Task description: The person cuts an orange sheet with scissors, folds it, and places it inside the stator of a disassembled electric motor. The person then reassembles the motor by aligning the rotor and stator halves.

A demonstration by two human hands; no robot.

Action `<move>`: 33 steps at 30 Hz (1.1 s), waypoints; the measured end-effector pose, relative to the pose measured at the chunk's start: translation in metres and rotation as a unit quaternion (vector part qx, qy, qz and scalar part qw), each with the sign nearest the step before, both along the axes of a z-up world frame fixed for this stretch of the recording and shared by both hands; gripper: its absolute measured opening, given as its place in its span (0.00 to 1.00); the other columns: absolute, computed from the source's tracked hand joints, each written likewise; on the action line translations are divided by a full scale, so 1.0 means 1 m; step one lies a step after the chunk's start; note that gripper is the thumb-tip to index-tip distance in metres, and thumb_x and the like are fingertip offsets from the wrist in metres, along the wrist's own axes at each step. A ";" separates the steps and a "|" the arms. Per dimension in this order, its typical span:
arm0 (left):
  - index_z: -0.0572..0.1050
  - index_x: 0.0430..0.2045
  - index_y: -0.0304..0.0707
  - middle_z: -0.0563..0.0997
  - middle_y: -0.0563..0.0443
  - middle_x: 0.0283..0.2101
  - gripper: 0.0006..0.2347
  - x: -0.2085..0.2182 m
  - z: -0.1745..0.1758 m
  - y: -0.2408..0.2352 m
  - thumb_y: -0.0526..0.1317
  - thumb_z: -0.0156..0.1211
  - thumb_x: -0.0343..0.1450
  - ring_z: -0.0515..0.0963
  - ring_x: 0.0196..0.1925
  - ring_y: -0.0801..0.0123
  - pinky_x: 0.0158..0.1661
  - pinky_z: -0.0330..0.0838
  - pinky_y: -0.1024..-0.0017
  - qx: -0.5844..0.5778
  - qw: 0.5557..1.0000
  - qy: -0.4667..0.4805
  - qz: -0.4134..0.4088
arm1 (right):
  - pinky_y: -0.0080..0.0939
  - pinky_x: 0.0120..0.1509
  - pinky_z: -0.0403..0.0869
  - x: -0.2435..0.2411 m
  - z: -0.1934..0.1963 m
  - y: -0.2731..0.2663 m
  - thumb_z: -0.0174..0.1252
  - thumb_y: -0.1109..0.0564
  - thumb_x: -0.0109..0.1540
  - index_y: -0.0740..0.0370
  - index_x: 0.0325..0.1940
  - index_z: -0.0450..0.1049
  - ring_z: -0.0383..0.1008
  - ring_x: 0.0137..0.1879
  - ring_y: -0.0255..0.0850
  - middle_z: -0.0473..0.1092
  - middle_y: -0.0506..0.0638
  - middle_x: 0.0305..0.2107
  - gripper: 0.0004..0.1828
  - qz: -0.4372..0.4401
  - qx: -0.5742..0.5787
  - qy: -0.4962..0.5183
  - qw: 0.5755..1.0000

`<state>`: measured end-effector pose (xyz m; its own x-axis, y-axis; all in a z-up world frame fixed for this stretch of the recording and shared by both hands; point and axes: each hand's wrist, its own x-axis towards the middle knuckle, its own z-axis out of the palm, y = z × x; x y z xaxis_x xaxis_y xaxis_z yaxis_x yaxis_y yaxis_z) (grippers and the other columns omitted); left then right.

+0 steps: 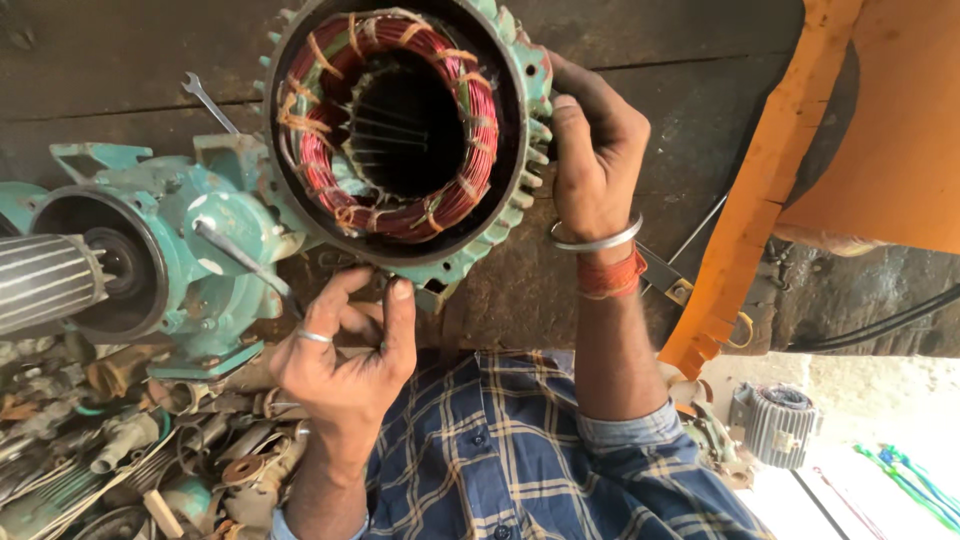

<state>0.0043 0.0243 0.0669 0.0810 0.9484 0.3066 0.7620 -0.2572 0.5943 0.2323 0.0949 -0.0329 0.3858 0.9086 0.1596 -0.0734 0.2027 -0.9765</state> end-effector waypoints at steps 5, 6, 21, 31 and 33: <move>0.79 0.40 0.31 0.71 0.60 0.16 0.11 -0.003 -0.002 0.001 0.37 0.73 0.70 0.75 0.21 0.80 0.27 0.66 0.80 -0.014 1.000 0.007 0.022 | 0.38 0.70 0.73 -0.011 0.003 -0.003 0.49 0.73 0.67 0.73 0.57 0.76 0.76 0.60 0.40 0.75 0.58 0.52 0.16 -0.067 0.072 -0.010 0.995; 0.78 0.39 0.31 0.71 0.61 0.16 0.11 -0.004 -0.003 0.002 0.38 0.73 0.70 0.75 0.20 0.81 0.27 0.66 0.81 -0.017 1.000 -0.007 0.021 | 0.39 0.70 0.73 -0.015 0.002 -0.003 0.49 0.73 0.67 0.73 0.56 0.75 0.75 0.60 0.41 0.75 0.59 0.52 0.15 -0.067 0.074 0.025 0.995; 0.78 0.33 0.32 0.77 0.59 0.18 0.11 -0.010 -0.009 0.009 0.39 0.75 0.68 0.77 0.21 0.82 0.25 0.65 0.86 -0.036 0.999 -0.017 0.026 | 0.42 0.69 0.69 -0.009 0.031 0.033 0.55 0.43 0.68 0.70 0.50 0.73 0.70 0.59 0.41 0.71 0.57 0.52 0.24 -0.013 0.033 0.098 0.995; 0.78 0.33 0.31 0.82 0.52 0.22 0.11 -0.015 -0.013 0.010 0.38 0.74 0.67 0.76 0.19 0.82 0.24 0.64 0.85 -0.038 0.998 -0.054 0.021 | 0.40 0.61 0.71 -0.016 0.024 0.031 0.56 0.49 0.68 0.70 0.46 0.71 0.71 0.51 0.41 0.70 0.57 0.44 0.18 -0.058 0.004 0.111 0.992; 0.78 0.33 0.31 0.81 0.52 0.21 0.11 -0.013 -0.012 0.011 0.38 0.74 0.66 0.76 0.18 0.82 0.25 0.65 0.85 -0.039 0.998 -0.053 0.021 | 0.40 0.62 0.72 -0.016 0.024 0.031 0.56 0.50 0.68 0.70 0.47 0.71 0.72 0.52 0.41 0.70 0.57 0.43 0.18 -0.058 0.009 0.115 0.992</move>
<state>-0.0085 0.0352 0.0553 0.0115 0.9716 0.2365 0.7026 -0.1761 0.6894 0.2164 0.1261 -0.0092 0.5165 0.8534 0.0701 -0.2694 0.2397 -0.9327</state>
